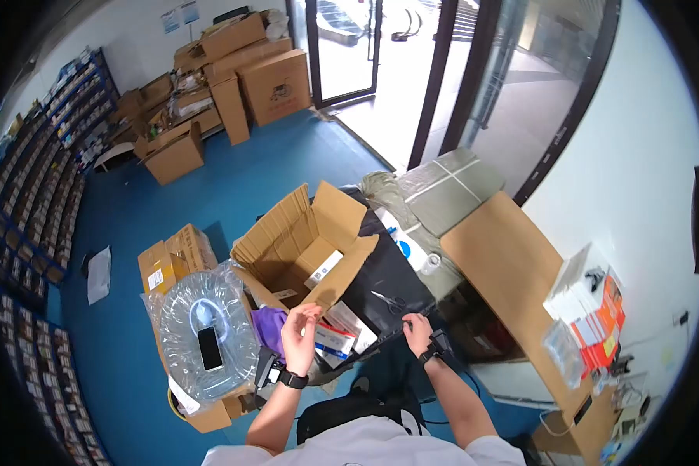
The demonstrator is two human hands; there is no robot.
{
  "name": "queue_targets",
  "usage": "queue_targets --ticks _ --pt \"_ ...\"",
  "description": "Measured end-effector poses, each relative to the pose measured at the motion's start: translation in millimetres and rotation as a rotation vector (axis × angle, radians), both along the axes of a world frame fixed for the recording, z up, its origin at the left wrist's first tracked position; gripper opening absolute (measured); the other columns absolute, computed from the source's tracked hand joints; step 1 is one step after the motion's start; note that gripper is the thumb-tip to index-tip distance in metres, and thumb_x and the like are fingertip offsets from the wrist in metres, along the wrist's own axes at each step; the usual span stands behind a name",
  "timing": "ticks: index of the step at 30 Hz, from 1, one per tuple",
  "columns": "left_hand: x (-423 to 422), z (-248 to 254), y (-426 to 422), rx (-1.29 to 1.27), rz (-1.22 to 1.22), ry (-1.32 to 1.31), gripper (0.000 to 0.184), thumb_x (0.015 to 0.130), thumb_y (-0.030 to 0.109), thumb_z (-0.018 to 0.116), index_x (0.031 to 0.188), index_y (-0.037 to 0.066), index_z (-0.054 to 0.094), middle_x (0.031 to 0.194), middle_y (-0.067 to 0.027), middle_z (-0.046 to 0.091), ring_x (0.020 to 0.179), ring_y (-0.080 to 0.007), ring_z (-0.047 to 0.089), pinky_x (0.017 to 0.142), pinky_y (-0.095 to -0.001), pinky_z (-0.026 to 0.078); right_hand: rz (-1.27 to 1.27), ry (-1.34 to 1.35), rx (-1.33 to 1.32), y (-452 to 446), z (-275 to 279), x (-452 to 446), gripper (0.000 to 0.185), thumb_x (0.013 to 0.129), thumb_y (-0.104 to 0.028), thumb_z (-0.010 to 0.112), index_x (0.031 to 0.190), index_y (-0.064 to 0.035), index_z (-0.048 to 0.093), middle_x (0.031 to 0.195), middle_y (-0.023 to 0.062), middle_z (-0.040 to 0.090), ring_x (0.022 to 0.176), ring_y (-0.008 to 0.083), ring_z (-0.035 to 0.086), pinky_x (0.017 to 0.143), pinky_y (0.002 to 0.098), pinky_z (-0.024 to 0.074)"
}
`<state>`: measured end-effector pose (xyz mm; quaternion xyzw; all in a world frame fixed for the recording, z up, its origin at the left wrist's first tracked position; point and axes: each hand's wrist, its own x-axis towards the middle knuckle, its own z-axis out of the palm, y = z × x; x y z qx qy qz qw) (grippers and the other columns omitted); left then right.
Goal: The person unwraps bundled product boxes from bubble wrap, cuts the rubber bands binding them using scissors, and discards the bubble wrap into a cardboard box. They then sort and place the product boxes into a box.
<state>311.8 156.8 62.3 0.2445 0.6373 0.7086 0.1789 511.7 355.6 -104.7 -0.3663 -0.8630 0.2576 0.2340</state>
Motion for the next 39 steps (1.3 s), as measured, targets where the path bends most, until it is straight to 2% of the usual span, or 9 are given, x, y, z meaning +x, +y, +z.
queue_targets --ticks 6,10,15,21,24,27,29,33,39 --pt "-29.7 -0.4 38.6 -0.415 0.244 0.377 0.031 0.080 0.004 0.058 0.110 0.002 0.058 0.107 -0.0147 0.061 0.099 -0.0278 0.059 0.087 -0.0335 0.045 0.260 -0.276 0.098 68.1 -21.7 -69.2 0.047 0.073 -0.027 0.070 0.111 -0.0068 0.052 0.105 0.0131 0.056 0.101 0.0302 0.053 0.086 0.0417 0.0419" --pt "-36.1 -10.2 61.3 -0.667 0.194 0.530 0.048 0.076 0.017 0.068 0.118 0.000 0.052 0.115 -0.0197 0.056 0.108 -0.0326 0.053 0.093 -0.0371 0.041 0.528 -0.575 0.054 90.9 -36.9 -93.0 0.030 0.075 -0.025 0.066 0.093 -0.0077 0.051 0.098 0.0134 0.058 0.097 0.0300 0.055 0.082 0.0428 0.0421" --pt "-27.2 -27.0 81.5 -0.925 0.148 0.549 0.068 0.070 0.031 0.074 0.124 0.000 0.046 0.119 -0.0208 0.053 0.111 -0.0354 0.050 0.096 -0.0412 0.038 0.562 -0.305 -0.209 126.2 -65.8 -100.6 0.024 0.069 -0.010 0.068 0.085 -0.0025 0.052 0.078 0.0191 0.059 0.076 0.0360 0.060 0.065 0.0421 0.0490" --pt "-8.4 -40.5 86.9 -0.913 0.140 0.467 0.066 0.073 0.033 0.071 0.124 0.001 0.045 0.121 -0.0174 0.050 0.114 -0.0336 0.046 0.101 -0.0460 0.032 0.258 -0.039 -0.496 208.8 -72.1 -165.8 0.021 0.069 0.001 0.066 0.087 -0.0038 0.056 0.073 0.0094 0.058 0.065 0.0221 0.058 0.061 0.0330 0.0471" --pt "1.3 -37.7 89.4 -0.959 0.138 0.475 0.067 0.073 0.033 0.071 0.126 0.002 0.043 0.125 -0.0151 0.047 0.116 -0.0321 0.044 0.105 -0.0468 0.028 0.211 0.090 -0.240 238.9 -82.4 -192.2 0.020 0.077 0.000 0.061 0.096 -0.0010 0.054 0.084 0.0105 0.056 0.075 0.0209 0.055 0.069 0.0309 0.0452" --pt "11.8 -49.2 88.1 -0.950 0.178 0.472 0.067 0.071 0.034 0.072 0.125 0.005 0.045 0.126 -0.0146 0.047 0.119 -0.0321 0.043 0.105 -0.0493 0.027 0.046 0.618 -0.357 226.6 14.6 -218.4 0.013 0.080 0.002 0.054 0.092 -0.0007 0.052 0.092 0.0110 0.051 0.084 0.0192 0.051 0.076 0.0290 0.0418" --pt "12.8 -49.1 88.5 -0.934 0.196 0.454 0.067 0.072 0.035 0.072 0.126 0.005 0.044 0.126 -0.0146 0.047 0.119 -0.0320 0.043 0.105 -0.0492 0.027 0.287 0.707 -0.305 187.1 94.7 -214.2 0.011 0.079 0.005 0.051 0.088 -0.0017 0.051 0.088 0.0083 0.050 0.081 0.0186 0.050 0.073 0.0304 0.0421" --pt "11.5 -52.3 85.2 -0.862 0.210 0.481 0.066 0.075 0.035 0.070 0.128 0.005 0.043 0.127 -0.0150 0.046 0.120 -0.0319 0.043 0.105 -0.0490 0.026 1.289 0.138 -0.015 91.7 170.5 -253.7 0.016 0.077 -0.010 0.061 0.090 -0.0057 0.053 0.082 0.0111 0.059 0.083 0.0297 0.057 0.072 0.0381 0.0471" --pt "3.7 -62.8 81.2 -0.823 0.207 0.536 0.066 0.076 0.032 0.068 0.128 0.002 0.042 0.127 -0.0173 0.045 0.121 -0.0334 0.041 0.105 -0.0492 0.026 1.335 -0.850 0.391 55.6 -60.9 -347.1 0.064 0.059 -0.023 0.076 0.110 0.0049 0.051 0.100 0.0197 0.059 0.102 0.0346 0.054 0.084 0.0461 0.0416"
